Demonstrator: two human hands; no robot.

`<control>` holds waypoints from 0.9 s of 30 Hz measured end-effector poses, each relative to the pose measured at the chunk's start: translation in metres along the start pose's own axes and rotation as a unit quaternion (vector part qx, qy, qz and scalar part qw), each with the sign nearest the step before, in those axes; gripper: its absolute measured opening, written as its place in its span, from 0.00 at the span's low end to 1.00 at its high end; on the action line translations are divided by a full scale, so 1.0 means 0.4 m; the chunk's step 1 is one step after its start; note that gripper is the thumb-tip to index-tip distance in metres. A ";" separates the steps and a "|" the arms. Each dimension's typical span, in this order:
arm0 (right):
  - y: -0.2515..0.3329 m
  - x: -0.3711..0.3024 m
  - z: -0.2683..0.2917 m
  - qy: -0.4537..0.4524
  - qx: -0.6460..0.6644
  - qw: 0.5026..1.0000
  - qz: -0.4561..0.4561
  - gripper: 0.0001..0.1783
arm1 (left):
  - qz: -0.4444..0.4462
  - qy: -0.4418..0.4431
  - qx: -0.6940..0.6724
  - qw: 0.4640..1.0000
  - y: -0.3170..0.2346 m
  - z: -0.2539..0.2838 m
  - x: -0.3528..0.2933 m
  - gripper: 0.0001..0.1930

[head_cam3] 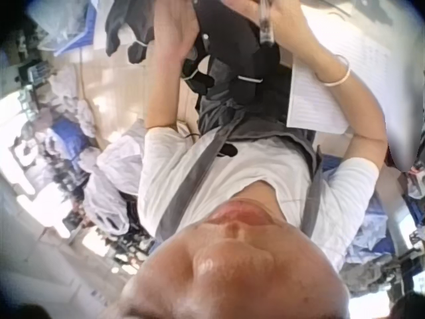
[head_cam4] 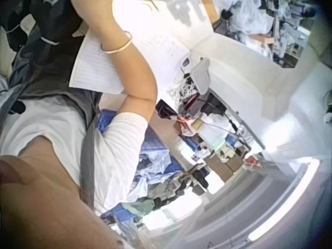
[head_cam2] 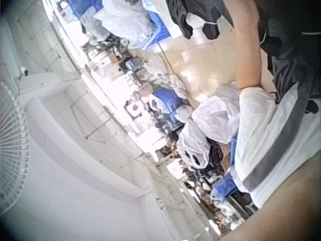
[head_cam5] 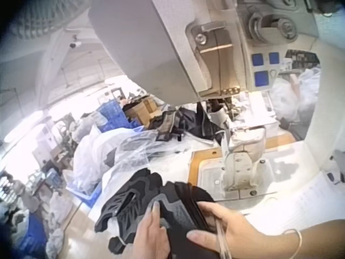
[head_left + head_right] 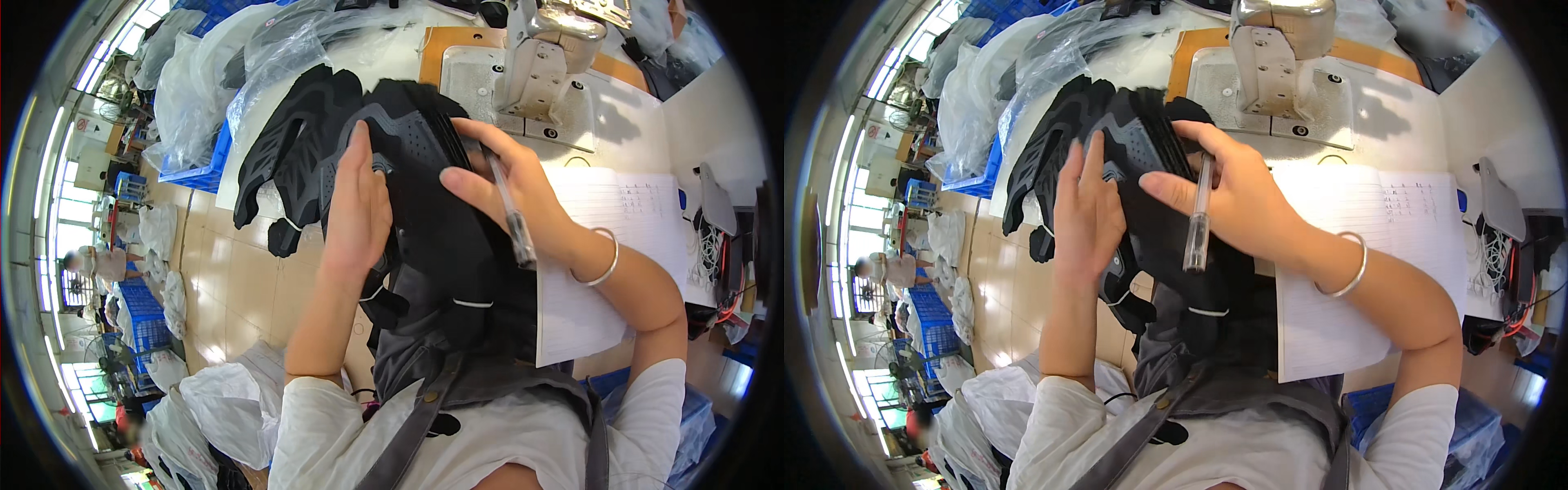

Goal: The recorder inspects black shoe upper components, compares multiple pieces, and logs sizing or counts into a notebook.

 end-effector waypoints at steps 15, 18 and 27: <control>0.096 -0.021 -0.029 0.033 -0.117 0.982 0.145 0.35 | -0.033 -0.080 0.028 0.996 -0.003 0.087 -0.113 0.24; 0.088 -0.027 -0.018 0.014 -0.189 0.969 0.157 0.34 | -0.008 -0.133 0.080 0.988 0.024 0.089 -0.122 0.21; 0.131 -0.026 -0.077 0.117 -0.319 0.907 0.250 0.34 | -0.036 0.027 0.109 0.993 0.028 -0.064 -0.076 0.37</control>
Point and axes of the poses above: each hand's wrist, its own x-axis towards the middle knuckle, its own z-axis out of the back of the hand, y = z × x, the point moved 10 cm from there along x, towards the middle knuckle, and after that the axes turned 14 degrees about z, right-handed, at the moved point
